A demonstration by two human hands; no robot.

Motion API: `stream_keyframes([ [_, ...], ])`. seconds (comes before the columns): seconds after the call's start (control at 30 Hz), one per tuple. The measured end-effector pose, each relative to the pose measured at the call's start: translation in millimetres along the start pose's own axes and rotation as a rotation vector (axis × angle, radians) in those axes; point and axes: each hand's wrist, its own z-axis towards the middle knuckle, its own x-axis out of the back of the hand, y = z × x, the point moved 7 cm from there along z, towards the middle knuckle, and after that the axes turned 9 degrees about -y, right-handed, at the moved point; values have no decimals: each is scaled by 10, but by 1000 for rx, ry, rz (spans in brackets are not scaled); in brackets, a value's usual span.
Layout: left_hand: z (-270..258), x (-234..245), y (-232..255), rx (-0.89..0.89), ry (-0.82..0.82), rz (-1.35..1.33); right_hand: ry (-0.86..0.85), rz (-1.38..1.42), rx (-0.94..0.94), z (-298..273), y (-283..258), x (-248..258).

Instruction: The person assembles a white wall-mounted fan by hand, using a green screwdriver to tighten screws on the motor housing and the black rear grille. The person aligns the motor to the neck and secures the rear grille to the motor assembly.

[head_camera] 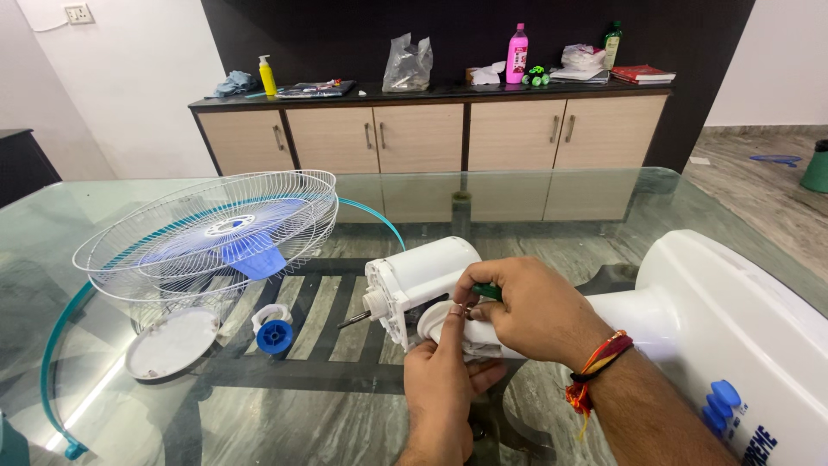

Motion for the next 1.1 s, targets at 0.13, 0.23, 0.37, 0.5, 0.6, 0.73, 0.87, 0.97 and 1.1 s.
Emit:
stream_keyframes([
  [0.13,27,39,0,3,-99,-56,-2,-47,-5,13,-14,-15],
  [0.23,31,102,-60,82,-160,-135,6,-20,18,10,-39,-5],
  [0.37,29,102,-44,-26,-190,43,-7,-32,-16,-4,-17,-16],
  [0.5,4,103,-12,-26,-101,218,-1,-47,-4,-3,-6,-10],
  [0.6,-77,115,63,-46,-15,363,3,-6,33,10,-13,-10],
  [0.73,-201,76,193,-76,65,578,-7,-52,16,-4,-31,-6],
  [0.87,-224,89,247,-4,55,848,-22,-65,-31,-23,-32,-21],
  [0.97,-210,159,306,-59,53,919,-29,-81,-53,-20,-21,-25],
  [1.1,-150,453,424,-78,66,962,-28,-80,-26,-6,-24,-30],
])
